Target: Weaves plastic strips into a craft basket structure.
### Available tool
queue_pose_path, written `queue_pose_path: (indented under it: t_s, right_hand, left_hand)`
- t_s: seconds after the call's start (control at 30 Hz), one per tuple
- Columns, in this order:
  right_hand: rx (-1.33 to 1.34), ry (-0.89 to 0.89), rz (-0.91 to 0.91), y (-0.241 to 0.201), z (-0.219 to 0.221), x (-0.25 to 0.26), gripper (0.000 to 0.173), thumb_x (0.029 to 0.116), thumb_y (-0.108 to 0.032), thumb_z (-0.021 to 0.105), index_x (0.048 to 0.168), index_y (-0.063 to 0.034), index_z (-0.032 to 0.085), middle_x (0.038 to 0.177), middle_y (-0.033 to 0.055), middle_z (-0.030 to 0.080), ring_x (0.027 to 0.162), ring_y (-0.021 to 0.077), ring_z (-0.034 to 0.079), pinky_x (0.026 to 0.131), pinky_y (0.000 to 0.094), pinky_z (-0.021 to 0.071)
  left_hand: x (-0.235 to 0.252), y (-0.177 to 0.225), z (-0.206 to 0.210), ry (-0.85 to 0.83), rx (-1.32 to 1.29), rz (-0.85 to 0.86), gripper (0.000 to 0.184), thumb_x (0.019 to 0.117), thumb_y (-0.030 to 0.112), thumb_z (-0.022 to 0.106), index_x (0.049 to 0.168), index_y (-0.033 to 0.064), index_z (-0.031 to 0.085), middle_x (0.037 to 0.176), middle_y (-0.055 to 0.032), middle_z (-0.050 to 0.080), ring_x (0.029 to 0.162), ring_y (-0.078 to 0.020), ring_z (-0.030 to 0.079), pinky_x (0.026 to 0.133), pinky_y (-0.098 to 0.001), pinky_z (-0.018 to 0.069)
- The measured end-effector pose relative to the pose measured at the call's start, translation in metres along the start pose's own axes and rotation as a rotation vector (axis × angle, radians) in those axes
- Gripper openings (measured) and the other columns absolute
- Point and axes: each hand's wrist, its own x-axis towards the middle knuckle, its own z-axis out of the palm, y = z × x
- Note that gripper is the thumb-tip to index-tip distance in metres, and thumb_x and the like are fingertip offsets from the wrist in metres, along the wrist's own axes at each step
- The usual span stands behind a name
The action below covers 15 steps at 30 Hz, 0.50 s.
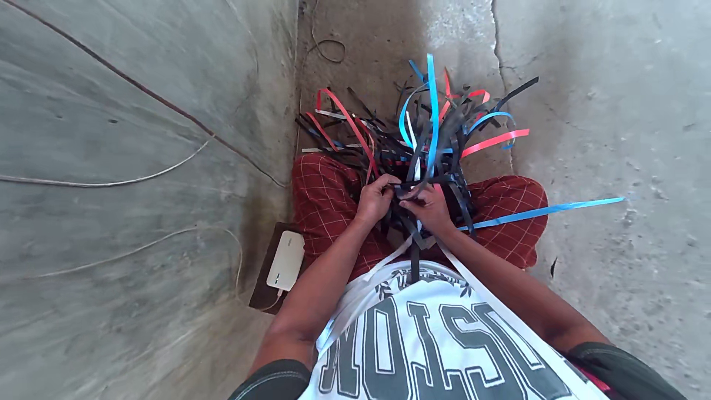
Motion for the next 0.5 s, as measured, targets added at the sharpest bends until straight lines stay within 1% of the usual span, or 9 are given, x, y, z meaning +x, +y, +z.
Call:
queue_pose_path:
  t_s: [0.07, 0.1, 0.17, 0.2, 0.23, 0.3, 0.37, 0.43, 0.5]
  right_hand:
    - [-0.086, -0.046, 0.0, 0.01, 0.006, -0.005, 0.014, 0.0907, -0.009, 0.075, 0.102, -0.0015, 0.078, 0.101, 0.014, 0.067, 0.093, 0.0182, 0.065, 0.086, 0.0344, 0.0569]
    - [-0.109, -0.058, 0.005, 0.01, 0.008, -0.005, 0.014, 0.0918, -0.011, 0.074, 0.103, -0.0032, 0.079, 0.099, 0.012, 0.066, 0.092, 0.0166, 0.064, 0.085, 0.0334, 0.0553]
    - [-0.141, -0.091, 0.007, 0.007, 0.011, -0.005, 0.015, 0.0931, -0.014, 0.073, 0.104, -0.0054, 0.08, 0.099, 0.0095, 0.063, 0.093, 0.0139, 0.061, 0.085, 0.0301, 0.0534]
    - [-0.143, -0.099, -0.003, 0.005, 0.012, -0.007, 0.016, 0.0928, -0.016, 0.073, 0.102, -0.0057, 0.08, 0.1, 0.0096, 0.062, 0.093, 0.0128, 0.06, 0.085, 0.0275, 0.053]
    - [-0.127, -0.106, -0.01, 0.001, 0.012, -0.008, 0.017, 0.0927, -0.018, 0.073, 0.101, -0.0048, 0.08, 0.104, 0.0117, 0.061, 0.095, 0.0129, 0.059, 0.084, 0.0255, 0.0528]
    - [-0.041, -0.077, -0.001, -0.019, 0.005, -0.007, 0.022, 0.0949, -0.021, 0.068, 0.101, -0.0018, 0.078, 0.115, 0.0163, 0.062, 0.102, 0.0157, 0.062, 0.085, 0.0256, 0.0551]
    - [0.138, 0.006, 0.077, -0.037, -0.005, -0.01, 0.028, 0.0998, -0.018, 0.059, 0.111, 0.0042, 0.072, 0.121, 0.0165, 0.064, 0.109, 0.0192, 0.064, 0.092, 0.0332, 0.0567]
    - [0.311, 0.068, 0.283, -0.043, -0.007, -0.014, 0.028, 0.1035, -0.017, 0.057, 0.12, 0.0041, 0.067, 0.113, 0.0107, 0.068, 0.099, 0.0152, 0.068, 0.089, 0.0338, 0.0582]
    - [0.428, 0.035, 0.52, -0.037, -0.005, -0.017, 0.019, 0.1029, -0.01, 0.059, 0.114, 0.0032, 0.066, 0.097, 0.0075, 0.072, 0.085, 0.0127, 0.068, 0.078, 0.0313, 0.0584]
  left_hand:
    - [-0.002, 0.005, -0.002, -0.038, -0.085, -0.08, 0.024, 0.1053, 0.002, 0.052, 0.119, 0.0049, 0.071, 0.121, -0.01, 0.072, 0.11, -0.0178, 0.068, 0.1, -0.0403, 0.0526]
    - [-0.001, 0.009, -0.004, -0.063, -0.106, -0.149, 0.026, 0.1098, 0.01, 0.047, 0.123, 0.0059, 0.069, 0.123, -0.01, 0.07, 0.112, -0.0183, 0.066, 0.101, -0.0417, 0.0506]
    - [0.001, 0.012, -0.007, -0.114, -0.047, -0.267, 0.036, 0.1126, 0.028, 0.043, 0.127, 0.0053, 0.067, 0.121, -0.0153, 0.069, 0.112, -0.0258, 0.065, 0.1, -0.0499, 0.0491]
    - [0.001, 0.011, -0.007, -0.135, 0.004, -0.293, 0.039, 0.1114, 0.033, 0.046, 0.123, 0.0032, 0.068, 0.115, -0.0184, 0.069, 0.108, -0.0298, 0.066, 0.098, -0.0534, 0.0498]
    - [0.002, 0.011, -0.006, -0.156, 0.058, -0.305, 0.04, 0.1102, 0.035, 0.049, 0.119, 0.0008, 0.069, 0.111, -0.021, 0.07, 0.106, -0.0334, 0.067, 0.097, -0.056, 0.0506]
    - [0.006, 0.012, -0.007, -0.195, 0.127, -0.295, 0.041, 0.1104, 0.033, 0.049, 0.114, -0.0023, 0.07, 0.105, -0.0221, 0.071, 0.102, -0.0336, 0.068, 0.097, -0.0542, 0.0513]
    - [0.006, 0.013, -0.008, -0.209, 0.124, -0.252, 0.04, 0.1105, 0.029, 0.047, 0.111, -0.004, 0.07, 0.101, -0.0202, 0.07, 0.098, -0.0287, 0.068, 0.094, -0.0481, 0.052]
    - [0.004, 0.013, -0.007, -0.214, 0.087, -0.232, 0.038, 0.1099, 0.028, 0.048, 0.111, -0.0034, 0.07, 0.102, -0.0188, 0.071, 0.097, -0.0265, 0.067, 0.093, -0.0463, 0.0523]
    - [0.003, 0.015, -0.009, -0.244, 0.047, -0.204, 0.035, 0.1092, 0.024, 0.05, 0.115, -0.0039, 0.07, 0.111, -0.0204, 0.071, 0.106, -0.028, 0.068, 0.1, -0.0476, 0.0513]
